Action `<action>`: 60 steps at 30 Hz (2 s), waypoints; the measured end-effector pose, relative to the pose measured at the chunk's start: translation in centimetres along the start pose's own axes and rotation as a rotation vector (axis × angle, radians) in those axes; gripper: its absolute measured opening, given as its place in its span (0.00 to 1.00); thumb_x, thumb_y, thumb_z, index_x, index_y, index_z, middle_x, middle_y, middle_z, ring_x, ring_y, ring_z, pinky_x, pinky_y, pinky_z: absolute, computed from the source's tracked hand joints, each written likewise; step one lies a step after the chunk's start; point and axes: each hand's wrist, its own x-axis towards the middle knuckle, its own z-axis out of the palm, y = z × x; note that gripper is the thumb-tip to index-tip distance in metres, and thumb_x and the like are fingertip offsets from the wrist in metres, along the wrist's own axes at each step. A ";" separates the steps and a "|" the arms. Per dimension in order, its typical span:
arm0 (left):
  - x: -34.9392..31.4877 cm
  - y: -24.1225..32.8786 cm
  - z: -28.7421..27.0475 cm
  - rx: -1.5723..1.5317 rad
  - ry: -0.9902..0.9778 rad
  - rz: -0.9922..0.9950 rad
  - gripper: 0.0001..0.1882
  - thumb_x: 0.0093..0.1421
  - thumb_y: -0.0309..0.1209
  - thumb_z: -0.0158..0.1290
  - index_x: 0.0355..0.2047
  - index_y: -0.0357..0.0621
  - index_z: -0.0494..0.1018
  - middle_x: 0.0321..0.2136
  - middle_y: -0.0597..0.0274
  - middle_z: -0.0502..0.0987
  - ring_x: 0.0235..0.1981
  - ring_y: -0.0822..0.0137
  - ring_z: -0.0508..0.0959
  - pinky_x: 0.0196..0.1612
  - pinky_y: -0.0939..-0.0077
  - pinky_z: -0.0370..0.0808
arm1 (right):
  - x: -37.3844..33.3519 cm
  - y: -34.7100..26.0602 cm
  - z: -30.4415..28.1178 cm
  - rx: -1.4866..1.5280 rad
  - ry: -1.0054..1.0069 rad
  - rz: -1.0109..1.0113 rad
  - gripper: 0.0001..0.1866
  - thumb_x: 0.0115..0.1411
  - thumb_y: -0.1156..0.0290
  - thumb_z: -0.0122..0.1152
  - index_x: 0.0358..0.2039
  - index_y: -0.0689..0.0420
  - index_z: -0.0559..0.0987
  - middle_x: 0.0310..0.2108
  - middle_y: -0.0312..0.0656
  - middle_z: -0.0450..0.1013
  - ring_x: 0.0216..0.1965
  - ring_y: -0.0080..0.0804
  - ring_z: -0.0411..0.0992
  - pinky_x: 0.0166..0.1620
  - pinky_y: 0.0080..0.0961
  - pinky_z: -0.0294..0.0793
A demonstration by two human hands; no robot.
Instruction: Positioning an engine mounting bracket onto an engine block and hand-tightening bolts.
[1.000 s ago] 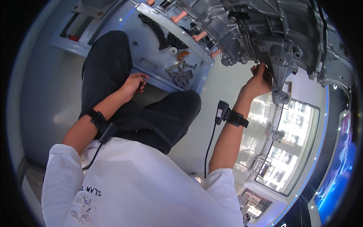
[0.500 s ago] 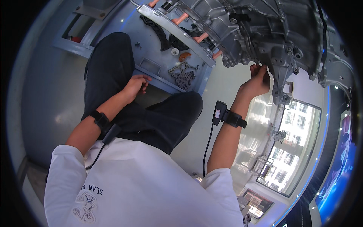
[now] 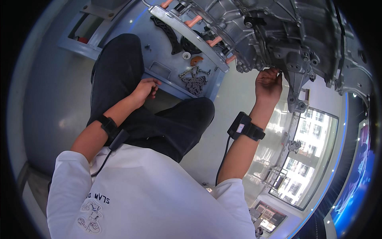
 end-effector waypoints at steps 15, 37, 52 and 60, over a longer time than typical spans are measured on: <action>0.3 -0.3 -0.1 0.009 0.000 0.001 0.11 0.55 0.25 0.39 0.37 0.40 0.68 0.20 0.69 0.66 0.20 0.76 0.65 0.27 0.78 0.67 | -0.5 -0.5 0.6 0.094 -0.123 0.178 0.15 0.64 0.63 0.44 0.30 0.62 0.72 0.26 0.40 0.70 0.26 0.26 0.66 0.34 0.21 0.67; 0.3 -0.4 0.1 0.003 0.027 -0.007 0.13 0.54 0.24 0.42 0.41 0.39 0.66 0.25 0.66 0.67 0.24 0.74 0.69 0.32 0.77 0.71 | -0.4 -0.4 0.2 0.051 -0.008 0.137 0.18 0.65 0.60 0.39 0.31 0.60 0.71 0.24 0.37 0.67 0.26 0.25 0.64 0.34 0.22 0.64; -2.9 3.5 4.4 -0.085 -0.360 0.224 0.13 0.59 0.24 0.49 0.44 0.37 0.63 0.42 0.50 0.73 0.39 0.66 0.76 0.44 0.77 0.74 | -0.4 -0.1 0.7 0.009 -0.001 0.080 0.14 0.64 0.63 0.41 0.33 0.60 0.72 0.27 0.39 0.71 0.27 0.25 0.65 0.34 0.22 0.64; -4.3 8.3 10.0 -0.186 -0.536 0.246 0.13 0.58 0.27 0.52 0.43 0.35 0.68 0.36 0.54 0.75 0.33 0.73 0.75 0.42 0.78 0.74 | -0.5 -0.4 0.0 0.007 -0.008 0.075 0.13 0.65 0.63 0.40 0.34 0.59 0.70 0.29 0.38 0.69 0.28 0.26 0.65 0.32 0.23 0.63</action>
